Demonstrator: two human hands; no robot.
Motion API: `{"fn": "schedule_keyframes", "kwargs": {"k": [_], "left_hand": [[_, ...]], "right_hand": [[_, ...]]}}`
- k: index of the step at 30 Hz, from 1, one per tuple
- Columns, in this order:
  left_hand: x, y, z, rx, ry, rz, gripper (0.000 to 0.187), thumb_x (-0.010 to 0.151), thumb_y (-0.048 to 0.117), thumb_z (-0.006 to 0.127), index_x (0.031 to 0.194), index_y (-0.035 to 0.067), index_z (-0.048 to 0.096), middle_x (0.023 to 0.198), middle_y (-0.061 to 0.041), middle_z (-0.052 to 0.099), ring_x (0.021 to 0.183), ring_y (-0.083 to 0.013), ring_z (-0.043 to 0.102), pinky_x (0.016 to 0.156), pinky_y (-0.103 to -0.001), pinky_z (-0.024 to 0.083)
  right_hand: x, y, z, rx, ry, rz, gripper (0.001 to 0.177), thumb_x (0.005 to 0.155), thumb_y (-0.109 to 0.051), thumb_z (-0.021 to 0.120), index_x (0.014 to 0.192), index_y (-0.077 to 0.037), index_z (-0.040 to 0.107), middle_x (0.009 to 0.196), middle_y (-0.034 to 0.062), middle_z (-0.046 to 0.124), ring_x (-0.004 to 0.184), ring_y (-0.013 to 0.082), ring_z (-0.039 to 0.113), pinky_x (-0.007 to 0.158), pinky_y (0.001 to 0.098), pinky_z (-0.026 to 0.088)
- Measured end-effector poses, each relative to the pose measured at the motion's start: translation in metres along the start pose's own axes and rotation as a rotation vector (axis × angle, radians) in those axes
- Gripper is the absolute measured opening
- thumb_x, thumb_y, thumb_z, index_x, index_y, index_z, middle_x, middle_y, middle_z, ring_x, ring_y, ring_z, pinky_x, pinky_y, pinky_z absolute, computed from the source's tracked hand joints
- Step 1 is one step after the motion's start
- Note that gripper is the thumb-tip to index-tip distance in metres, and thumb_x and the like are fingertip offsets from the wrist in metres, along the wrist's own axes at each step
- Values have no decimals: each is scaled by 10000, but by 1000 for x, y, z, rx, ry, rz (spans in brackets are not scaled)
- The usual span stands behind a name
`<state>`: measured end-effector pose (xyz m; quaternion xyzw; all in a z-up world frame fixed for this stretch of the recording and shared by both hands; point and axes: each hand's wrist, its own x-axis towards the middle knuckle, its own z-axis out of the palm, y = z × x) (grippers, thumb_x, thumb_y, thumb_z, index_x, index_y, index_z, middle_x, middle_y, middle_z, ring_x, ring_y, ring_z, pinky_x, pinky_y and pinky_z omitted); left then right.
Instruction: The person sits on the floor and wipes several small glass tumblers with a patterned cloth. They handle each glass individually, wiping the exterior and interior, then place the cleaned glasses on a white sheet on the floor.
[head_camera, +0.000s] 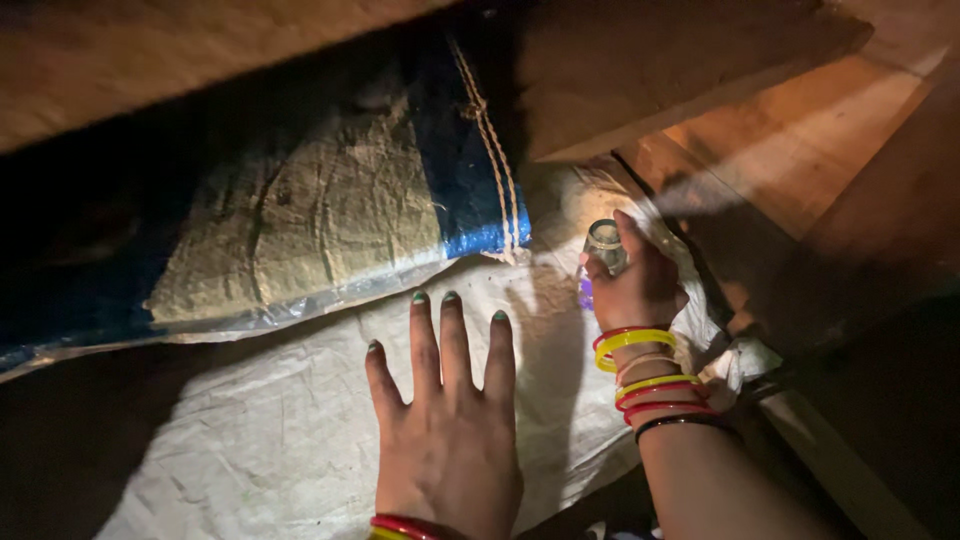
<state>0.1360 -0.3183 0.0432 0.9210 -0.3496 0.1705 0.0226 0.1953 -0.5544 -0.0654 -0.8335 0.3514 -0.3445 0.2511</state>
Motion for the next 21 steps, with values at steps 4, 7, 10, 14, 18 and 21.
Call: {"fn": "schedule_keyframes", "kwargs": {"k": [4,7,10,14,18,21], "left_hand": [[-4,-3,-3,-22,-4,-14,802,739,179,556,1514,100,368,1583,-289,284,1508,-486,158,1090,-804,137],[-7,-4,-4,-38,-31,-23,831,720,187,562,1521,101,358,1579,-296,278,1502,-489,156,1075,-812,135],[-11,-7,-3,-48,-52,-28,832,724,208,564,1521,95,351,1575,-307,273,1499,-491,158,1073,-810,126],[-17,-9,-3,-46,-139,-42,841,718,236,573,1512,79,344,1579,-318,248,1492,-506,146,1079,-818,95],[-23,-8,-5,-66,-172,-68,794,763,255,581,1502,74,355,1586,-312,242,1499,-507,140,1086,-826,77],[-28,-8,-11,-63,-191,-89,790,773,277,590,1502,80,358,1588,-308,238,1504,-502,130,1087,-830,72]], "right_hand": [[-1,4,3,-34,-3,2,676,772,-337,843,1406,-291,613,1294,112,673,1197,372,597,904,613,437],[-2,10,6,-40,8,-41,679,782,-313,831,1420,-270,605,1322,96,667,1215,358,588,914,613,438],[-2,19,13,-29,53,-99,657,788,-304,826,1410,-262,619,1326,92,671,1219,347,594,925,592,456],[0,31,20,-70,138,-272,617,803,-307,836,1386,-239,644,1331,142,659,1219,365,592,959,541,491],[-1,27,16,-4,42,-256,589,810,-300,823,1371,-247,652,1300,144,668,1215,352,609,1009,505,513],[-3,23,9,-59,21,-240,577,804,-308,829,1352,-242,659,1291,161,668,1211,381,603,986,520,506]]}}
